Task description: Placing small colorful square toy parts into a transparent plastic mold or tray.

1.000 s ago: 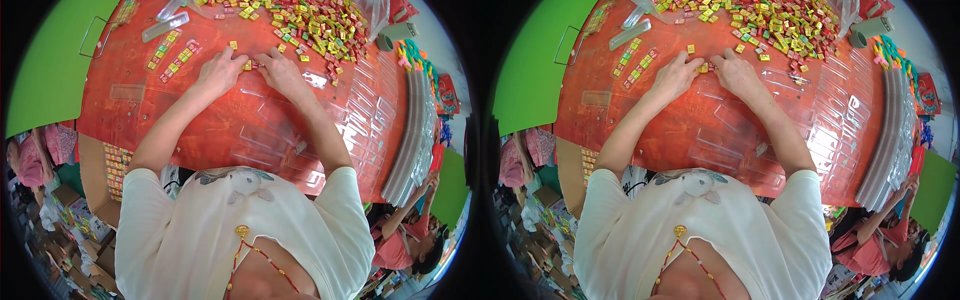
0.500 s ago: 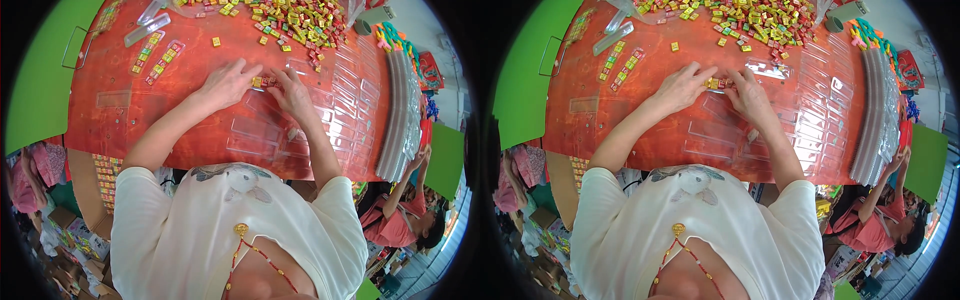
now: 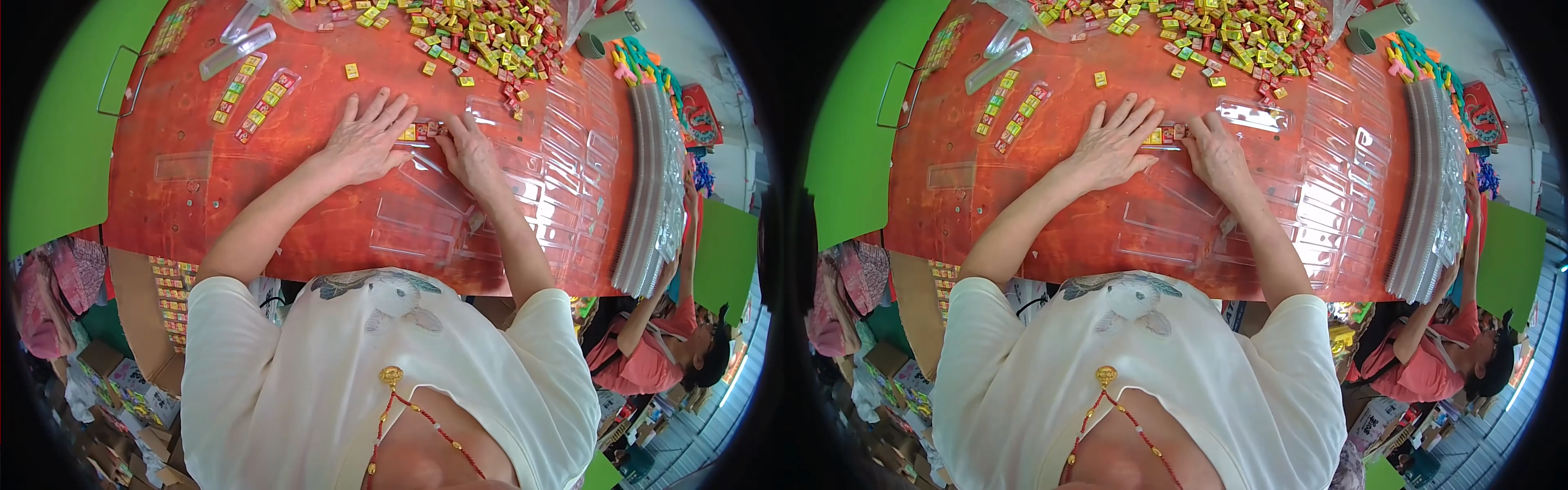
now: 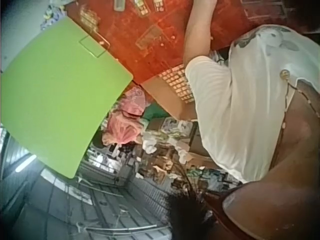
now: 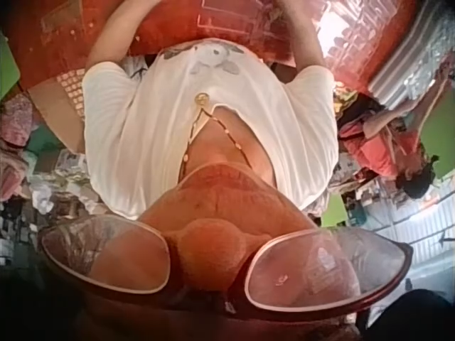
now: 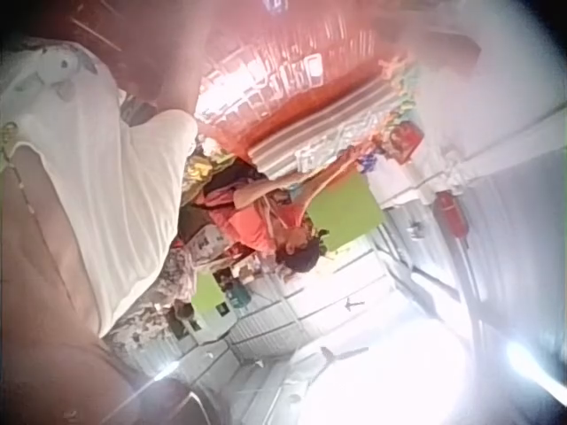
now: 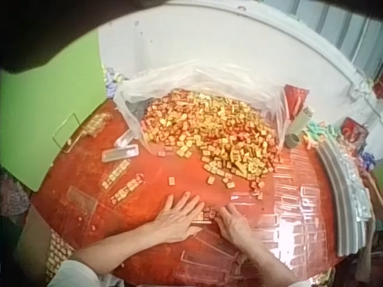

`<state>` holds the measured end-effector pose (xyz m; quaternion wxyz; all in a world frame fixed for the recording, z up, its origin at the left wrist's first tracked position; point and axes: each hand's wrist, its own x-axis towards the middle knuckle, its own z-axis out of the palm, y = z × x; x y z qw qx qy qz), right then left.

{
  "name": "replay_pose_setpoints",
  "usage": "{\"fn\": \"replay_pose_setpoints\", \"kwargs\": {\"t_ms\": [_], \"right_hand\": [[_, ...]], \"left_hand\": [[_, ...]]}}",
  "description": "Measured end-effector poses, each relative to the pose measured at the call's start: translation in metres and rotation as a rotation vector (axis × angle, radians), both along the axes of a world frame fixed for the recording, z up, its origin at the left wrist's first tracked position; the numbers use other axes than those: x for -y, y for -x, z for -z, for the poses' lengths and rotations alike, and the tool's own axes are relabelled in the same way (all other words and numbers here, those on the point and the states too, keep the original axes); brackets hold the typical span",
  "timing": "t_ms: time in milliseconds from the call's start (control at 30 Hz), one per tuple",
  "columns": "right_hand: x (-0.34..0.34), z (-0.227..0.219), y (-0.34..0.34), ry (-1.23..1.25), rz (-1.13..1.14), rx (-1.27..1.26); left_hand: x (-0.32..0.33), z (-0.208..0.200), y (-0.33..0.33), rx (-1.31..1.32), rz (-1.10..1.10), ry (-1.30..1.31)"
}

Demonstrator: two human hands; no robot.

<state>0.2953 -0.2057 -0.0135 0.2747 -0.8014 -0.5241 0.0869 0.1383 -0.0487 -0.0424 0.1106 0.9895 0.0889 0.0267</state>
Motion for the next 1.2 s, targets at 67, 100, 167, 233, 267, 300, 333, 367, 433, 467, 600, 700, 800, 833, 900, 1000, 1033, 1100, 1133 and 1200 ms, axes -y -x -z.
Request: {"fn": "replay_pose_setpoints", "kwargs": {"t_ms": [67, 100, 167, 233, 267, 300, 333, 367, 433, 467, 600, 700, 800, 833, 900, 1000, 1033, 1100, 1133, 1200], "right_hand": [[-0.004, 0.003, -0.002, -0.039, -0.100, 0.033], [-0.006, 0.005, -0.004, -0.040, -0.100, 0.031], [-0.012, 0.008, -0.007, -0.015, -0.182, 0.059], [-0.014, 0.004, -0.005, 0.014, -0.178, 0.054], [-0.015, 0.002, -0.004, 0.045, -0.178, 0.052], [-0.017, 0.003, -0.005, 0.043, -0.182, 0.051], [-0.017, 0.005, -0.007, -0.013, -0.201, 0.049], [-0.017, 0.007, -0.010, -0.068, -0.220, 0.047], [-0.014, 0.008, -0.013, -0.063, -0.197, 0.041], [-0.013, 0.008, -0.014, -0.058, -0.171, 0.034], [-0.014, 0.016, -0.008, -0.028, -0.129, 0.051], [-0.024, 0.013, -0.006, -0.083, -0.169, -0.002], [-0.029, 0.007, -0.003, -0.095, -0.183, 0.005], [-0.032, 0.009, -0.002, -0.108, -0.195, 0.000], [-0.040, 0.012, 0.001, -0.064, -0.189, 0.047], [-0.055, 0.012, 0.011, -0.034, -0.190, 0.029], [-0.059, 0.010, 0.014, -0.049, -0.216, 0.027], [-0.066, 0.006, 0.021, -0.058, -0.250, 0.006], [-0.068, 0.005, 0.023, -0.045, -0.258, -0.013], [-0.068, 0.002, 0.022, -0.049, -0.265, -0.021]], "left_hand": [[-0.004, -0.001, 0.003, -0.012, -0.005, -0.017], [-0.006, -0.002, 0.005, -0.022, -0.026, -0.006], [-0.008, -0.004, 0.008, -0.033, -0.047, 0.003], [-0.010, -0.006, 0.011, -0.058, -0.070, -0.017], [-0.011, -0.005, 0.012, -0.059, -0.075, -0.019], [-0.011, -0.004, 0.012, -0.051, -0.076, -0.015], [-0.011, -0.003, 0.012, -0.042, -0.078, -0.012], [-0.012, -0.002, 0.013, -0.042, -0.081, -0.012], [-0.015, 0.001, 0.015, -0.003, -0.089, 0.031], [-0.016, 0.003, 0.015, -0.002, -0.090, 0.031], [-0.027, 0.004, 0.014, 0.097, -0.142, 0.328], [-0.053, 0.001, 0.019, 0.323, -0.228, 1.012], [-0.072, -0.008, 0.029, 0.527, -0.283, 1.452], [-0.073, -0.012, 0.032, 0.472, -0.319, 1.351], [-0.075, -0.012, 0.034, 0.352, -0.321, 1.147], [-0.054, -0.011, 0.037, 0.304, -0.096, 0.267], [-0.042, -0.012, 0.037, 0.322, -0.072, 0.099], [-0.037, -0.006, 0.038, 0.282, -0.052, -0.064], [-0.038, -0.006, 0.042, 0.257, -0.063, -0.058], [-0.037, -0.010, 0.052, 0.264, -0.135, -0.040]]}}
